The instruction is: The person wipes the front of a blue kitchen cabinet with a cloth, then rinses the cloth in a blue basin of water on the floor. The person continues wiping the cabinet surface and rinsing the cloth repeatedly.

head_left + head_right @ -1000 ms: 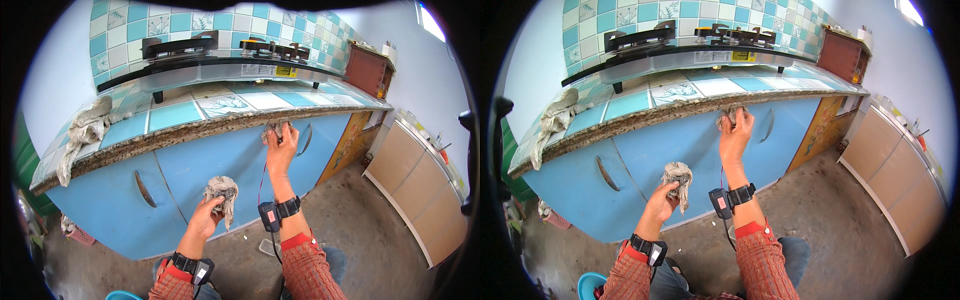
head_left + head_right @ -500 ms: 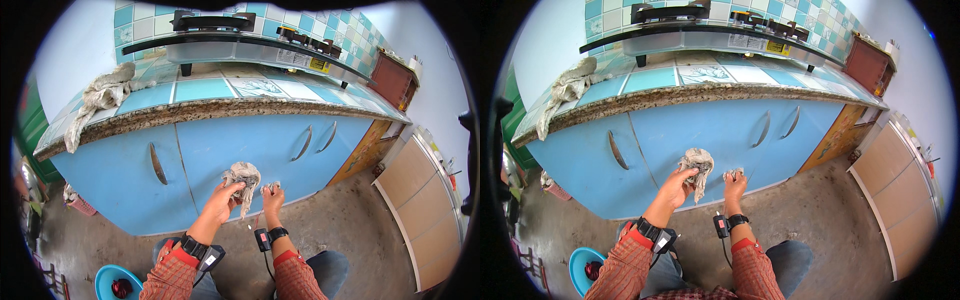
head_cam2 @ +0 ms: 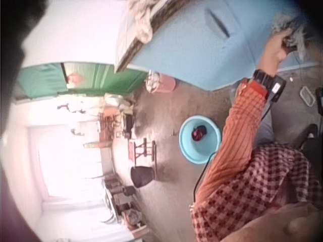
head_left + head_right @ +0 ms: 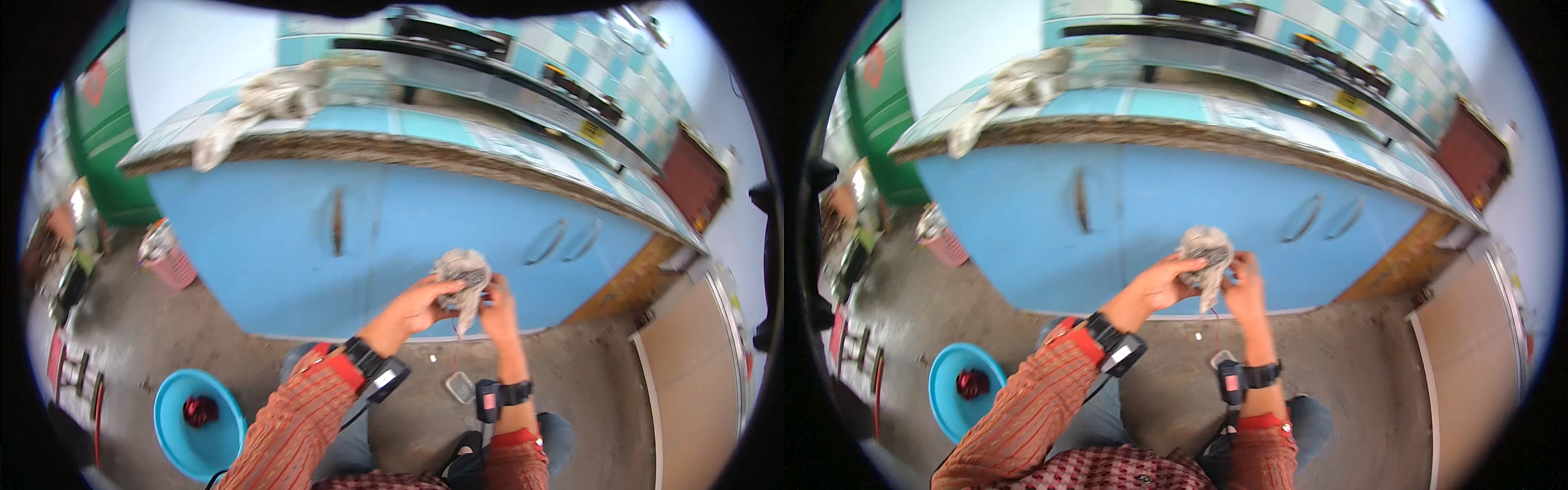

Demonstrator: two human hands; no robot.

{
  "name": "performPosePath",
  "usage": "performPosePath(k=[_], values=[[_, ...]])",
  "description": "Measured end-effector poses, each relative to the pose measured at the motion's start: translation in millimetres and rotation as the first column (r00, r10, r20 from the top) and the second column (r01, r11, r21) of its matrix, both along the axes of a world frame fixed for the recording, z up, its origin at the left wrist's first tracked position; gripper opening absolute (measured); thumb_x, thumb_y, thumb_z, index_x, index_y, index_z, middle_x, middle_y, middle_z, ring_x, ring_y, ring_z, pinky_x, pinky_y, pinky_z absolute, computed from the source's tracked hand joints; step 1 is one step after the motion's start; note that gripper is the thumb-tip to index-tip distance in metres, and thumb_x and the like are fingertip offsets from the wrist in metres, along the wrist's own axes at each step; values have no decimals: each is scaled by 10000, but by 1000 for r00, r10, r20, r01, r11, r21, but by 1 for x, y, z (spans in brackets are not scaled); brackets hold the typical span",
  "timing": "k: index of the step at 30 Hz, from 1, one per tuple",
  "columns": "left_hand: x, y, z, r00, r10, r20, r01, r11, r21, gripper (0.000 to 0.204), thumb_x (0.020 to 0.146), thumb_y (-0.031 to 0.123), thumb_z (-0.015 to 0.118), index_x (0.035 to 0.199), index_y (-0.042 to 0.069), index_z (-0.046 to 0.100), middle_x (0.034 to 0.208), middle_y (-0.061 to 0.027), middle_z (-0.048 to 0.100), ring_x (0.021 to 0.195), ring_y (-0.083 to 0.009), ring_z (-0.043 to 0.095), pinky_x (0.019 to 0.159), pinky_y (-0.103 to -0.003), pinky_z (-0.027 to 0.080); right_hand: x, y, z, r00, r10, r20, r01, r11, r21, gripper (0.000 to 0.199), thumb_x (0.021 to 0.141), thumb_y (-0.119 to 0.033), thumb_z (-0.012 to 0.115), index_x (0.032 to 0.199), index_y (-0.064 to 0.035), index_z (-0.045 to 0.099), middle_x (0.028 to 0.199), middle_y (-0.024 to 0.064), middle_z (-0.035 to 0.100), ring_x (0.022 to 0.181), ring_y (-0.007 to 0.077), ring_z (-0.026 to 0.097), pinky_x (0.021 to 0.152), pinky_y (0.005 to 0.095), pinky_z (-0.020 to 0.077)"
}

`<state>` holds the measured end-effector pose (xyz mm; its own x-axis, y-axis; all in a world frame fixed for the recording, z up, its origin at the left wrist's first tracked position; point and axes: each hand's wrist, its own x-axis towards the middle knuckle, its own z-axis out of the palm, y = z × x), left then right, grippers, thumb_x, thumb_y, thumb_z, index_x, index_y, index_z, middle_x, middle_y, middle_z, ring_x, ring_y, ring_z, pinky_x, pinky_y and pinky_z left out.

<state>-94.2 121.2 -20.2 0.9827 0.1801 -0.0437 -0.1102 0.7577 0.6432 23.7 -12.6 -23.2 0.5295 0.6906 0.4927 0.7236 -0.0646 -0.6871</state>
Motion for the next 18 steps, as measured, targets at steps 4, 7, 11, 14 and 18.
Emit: performPosePath(k=[4,7,11,14,18], values=[[-32,14,22,992,80,102,-80,997,-4,343,856,101,673,1182,74,569,1084,-60,651,986,-201,637,853,-430,543,-19,-12,40,999,40,1,-40,999,30,342,796,14,626,1138,0,620,1109,92,595,843,164,614,711,284,519],[-100,29,21,982,175,76,-176,984,6,393,857,56,637,1233,44,524,1120,-108,635,1043,-248,621,861,-433,540,-34,-18,58,959,237,-154,-239,971,7,317,870,-20,590,1184,17,609,1064,93,627,794,142,611,696,271,520],[-222,57,-6,915,393,89,-396,918,16,490,848,64,573,1319,8,450,1245,-176,573,1092,-328,598,867,-448,534,-50,-24,53,888,242,-391,-278,960,-36,285,917,-63,587,1188,24,610,982,92,647,765,132,601,682,276,513],[-332,69,-28,729,684,32,-681,720,132,530,830,123,574,1329,-2,444,1267,-178,563,1095,-319,593,867,-432,529,-52,-27,40,874,265,-406,-307,951,-39,281,932,-96,593,1190,15,615,950,90,650,743,125,591,666,274,506],[-477,62,-33,371,922,111,-918,346,191,523,842,174,547,1315,-25,449,1284,-170,554,1089,-303,593,878,-418,519,-45,-29,26,887,237,-397,-287,955,-72,281,941,-137,597,1181,5,623,933,81,644,719,112,571,644,262,491]])
